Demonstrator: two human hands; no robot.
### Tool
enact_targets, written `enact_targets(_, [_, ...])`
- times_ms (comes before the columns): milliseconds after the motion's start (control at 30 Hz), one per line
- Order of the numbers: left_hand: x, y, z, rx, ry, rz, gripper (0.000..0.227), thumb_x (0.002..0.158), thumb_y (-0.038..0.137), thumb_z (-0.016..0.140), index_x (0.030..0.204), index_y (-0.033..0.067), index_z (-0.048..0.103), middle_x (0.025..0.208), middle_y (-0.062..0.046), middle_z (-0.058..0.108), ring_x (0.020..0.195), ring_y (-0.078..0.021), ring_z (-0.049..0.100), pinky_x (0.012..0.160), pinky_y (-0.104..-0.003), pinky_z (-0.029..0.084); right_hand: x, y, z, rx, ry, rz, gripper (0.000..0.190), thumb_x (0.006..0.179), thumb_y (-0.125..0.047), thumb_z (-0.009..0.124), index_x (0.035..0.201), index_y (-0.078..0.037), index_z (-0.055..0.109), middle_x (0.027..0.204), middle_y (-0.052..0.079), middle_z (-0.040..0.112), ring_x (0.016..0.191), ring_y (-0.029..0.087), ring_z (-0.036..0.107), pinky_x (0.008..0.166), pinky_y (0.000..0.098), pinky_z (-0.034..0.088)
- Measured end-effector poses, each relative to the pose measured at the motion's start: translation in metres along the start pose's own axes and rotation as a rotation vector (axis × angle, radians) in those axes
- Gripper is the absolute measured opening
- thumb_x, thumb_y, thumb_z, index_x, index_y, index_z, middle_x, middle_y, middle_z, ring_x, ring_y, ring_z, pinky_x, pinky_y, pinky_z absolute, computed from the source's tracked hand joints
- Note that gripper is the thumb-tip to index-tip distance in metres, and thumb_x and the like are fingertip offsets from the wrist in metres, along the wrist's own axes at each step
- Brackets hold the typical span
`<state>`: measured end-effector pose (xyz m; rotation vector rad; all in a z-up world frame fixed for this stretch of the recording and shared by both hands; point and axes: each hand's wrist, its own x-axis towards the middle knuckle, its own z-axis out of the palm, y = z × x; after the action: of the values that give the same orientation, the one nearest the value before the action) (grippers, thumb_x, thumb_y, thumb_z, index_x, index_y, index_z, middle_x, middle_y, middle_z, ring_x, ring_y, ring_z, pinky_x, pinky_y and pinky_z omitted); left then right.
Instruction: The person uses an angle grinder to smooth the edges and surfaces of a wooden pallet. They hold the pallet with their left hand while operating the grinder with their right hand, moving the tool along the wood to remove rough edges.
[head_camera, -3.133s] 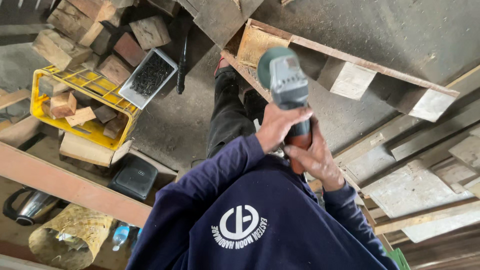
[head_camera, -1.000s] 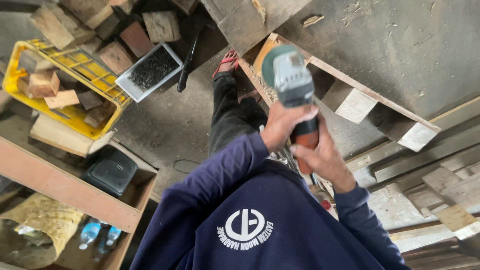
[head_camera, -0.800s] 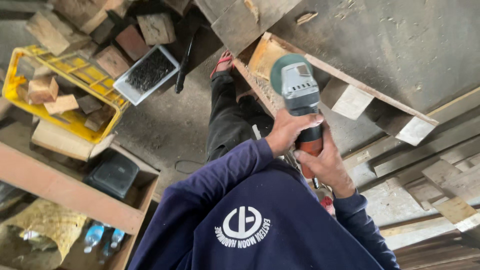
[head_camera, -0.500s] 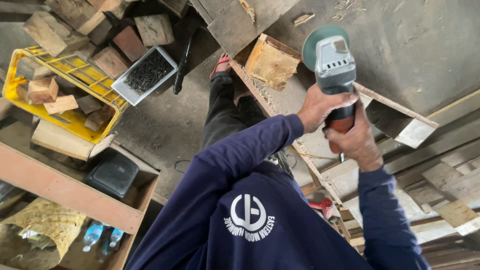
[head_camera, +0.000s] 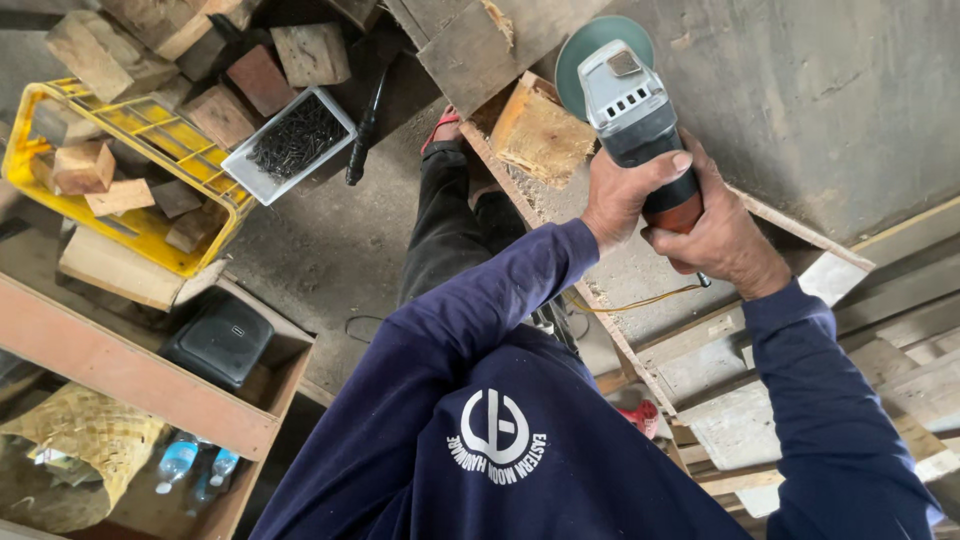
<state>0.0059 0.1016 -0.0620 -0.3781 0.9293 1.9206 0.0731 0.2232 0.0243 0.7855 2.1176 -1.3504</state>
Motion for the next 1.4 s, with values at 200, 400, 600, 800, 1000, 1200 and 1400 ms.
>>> enact_targets(200, [0.006,0.012,-0.003,-0.053,0.057,-0.017,0.050,0.082,0.025,0.085,0.119,-0.0002,0.064,0.108,-0.011,0.068,0.098,-0.0209,0.067,0.090,-0.038,0.057,0.016,-0.014,0.000,-0.006,-0.037,0.024,0.111,0.071,-0.015,0.079,0.166,-0.018,0.020,0.141,0.021,0.058,0.124,0.033,0.064,0.102,0.0438,0.053])
enact_targets(400, [0.010,0.027,-0.007,-0.092,0.062,0.015,0.052,0.081,0.026,0.085,0.119,0.0007,0.060,0.107,-0.011,0.066,0.097,-0.0220,0.067,0.088,-0.040,0.059,0.027,-0.030,0.001,-0.024,-0.047,-0.002,0.109,0.073,-0.014,0.078,0.166,-0.019,0.020,0.136,0.021,0.062,0.120,0.035,0.067,0.100,0.0448,0.055])
enact_targets(600, [0.012,0.020,-0.018,-0.078,0.024,0.019,0.058,0.078,0.031,0.086,0.119,0.0005,0.059,0.106,-0.014,0.065,0.098,-0.0255,0.069,0.089,-0.044,0.062,0.030,-0.023,0.006,-0.014,-0.051,0.037,0.110,0.073,-0.016,0.078,0.165,-0.016,0.019,0.133,0.022,0.062,0.117,0.033,0.068,0.099,0.0434,0.056])
enact_targets(800, [-0.008,-0.035,0.018,0.021,-0.061,-0.120,0.064,0.074,0.032,0.087,0.121,-0.0019,0.061,0.110,-0.016,0.067,0.100,-0.0282,0.068,0.092,-0.045,0.061,-0.037,0.014,0.003,0.022,0.055,0.183,0.112,0.070,-0.013,0.077,0.165,-0.009,0.018,0.131,0.021,0.058,0.112,0.031,0.067,0.094,0.0428,0.058])
enact_targets(1000, [-0.062,-0.042,0.020,0.305,-0.236,-0.177,0.053,0.079,0.027,0.082,0.120,-0.0009,0.063,0.108,-0.012,0.070,0.097,-0.0241,0.071,0.089,-0.040,0.060,-0.106,0.034,0.054,0.156,0.234,0.282,0.094,0.067,-0.010,0.076,0.148,0.000,0.029,0.119,0.018,0.056,0.102,0.028,0.067,0.087,0.0401,0.062])
enact_targets(1200, [-0.109,0.005,-0.023,0.271,-0.092,-0.308,0.040,0.079,0.018,0.082,0.110,-0.0015,0.065,0.097,-0.012,0.071,0.085,-0.0220,0.071,0.081,-0.037,0.061,-0.123,0.003,0.124,0.635,0.155,0.253,0.095,0.071,-0.017,0.074,0.151,0.000,0.025,0.120,0.016,0.055,0.102,0.025,0.067,0.085,0.0404,0.060])
enact_targets(1400, [-0.114,0.034,-0.035,0.342,-0.107,-0.350,0.037,0.084,0.021,0.080,0.110,-0.0005,0.065,0.098,-0.010,0.070,0.087,-0.0190,0.070,0.082,-0.035,0.061,-0.122,-0.036,0.133,0.692,0.155,0.092,0.100,0.082,-0.023,0.079,0.157,0.002,0.018,0.135,0.018,0.052,0.125,0.025,0.058,0.103,0.0392,0.052])
